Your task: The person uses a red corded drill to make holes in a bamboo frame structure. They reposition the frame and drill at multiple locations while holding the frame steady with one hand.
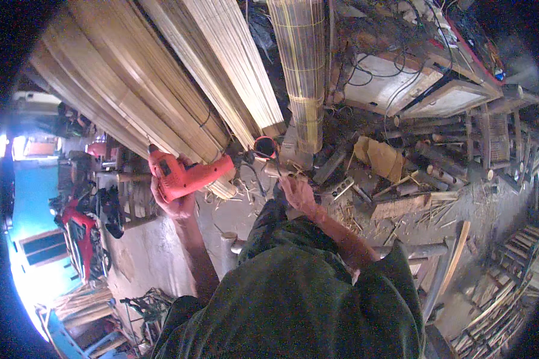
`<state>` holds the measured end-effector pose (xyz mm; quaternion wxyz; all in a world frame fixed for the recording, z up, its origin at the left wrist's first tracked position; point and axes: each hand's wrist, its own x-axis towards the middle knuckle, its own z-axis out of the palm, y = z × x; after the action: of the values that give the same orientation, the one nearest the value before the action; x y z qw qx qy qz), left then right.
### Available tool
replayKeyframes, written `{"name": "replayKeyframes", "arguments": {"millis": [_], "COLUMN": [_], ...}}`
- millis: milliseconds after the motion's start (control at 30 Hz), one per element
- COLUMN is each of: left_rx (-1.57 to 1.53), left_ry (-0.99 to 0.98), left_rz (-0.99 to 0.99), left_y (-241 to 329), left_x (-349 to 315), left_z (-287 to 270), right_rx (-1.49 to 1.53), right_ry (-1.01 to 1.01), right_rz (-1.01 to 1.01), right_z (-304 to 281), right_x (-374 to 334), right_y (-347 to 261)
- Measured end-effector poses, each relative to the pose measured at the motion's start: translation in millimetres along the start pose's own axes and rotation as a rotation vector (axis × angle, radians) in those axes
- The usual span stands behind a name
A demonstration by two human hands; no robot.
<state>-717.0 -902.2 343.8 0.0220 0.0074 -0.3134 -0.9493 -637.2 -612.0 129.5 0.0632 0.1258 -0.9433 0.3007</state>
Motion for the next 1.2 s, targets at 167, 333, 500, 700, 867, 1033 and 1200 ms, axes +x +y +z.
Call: {"name": "replayKeyframes", "arguments": {"millis": [167, 333, 500, 700, 867, 1033, 1200], "left_rx": [0.075, 0.182, 0.134, -0.058, 0.193, 0.037, -0.078], "left_ry": [-0.044, -0.022, 0.018, -0.074, 0.110, 0.341, 0.718], "left_rz": [0.045, 0.094, 0.021, 0.004, 0.326, 0.393, 0.263], "left_y": [42, 99, 107, 123, 114, 47, -53], "left_x": [-2, -14, -32, -57, -99, -121, -158], "left_z": [6, 14, 33, -5, 10, -6, -13], "right_rx": [0.038, -0.365, -0.449, -0.487, -0.548, -0.587, -0.030], "right_ry": [-0.186, -0.530, -0.304, 0.315, 0.363, -0.218, -0.537], "right_rz": [-0.085, 0.147, 0.195, 0.380, 0.281, 0.163, 0.035], "right_z": [-84, -146, -161, -237, -270, -178, -120], "right_x": [-28, -63, -75, 0, 24, -7, 4], "right_y": [65, 175, 270, 243, 176, 263, 165]}}
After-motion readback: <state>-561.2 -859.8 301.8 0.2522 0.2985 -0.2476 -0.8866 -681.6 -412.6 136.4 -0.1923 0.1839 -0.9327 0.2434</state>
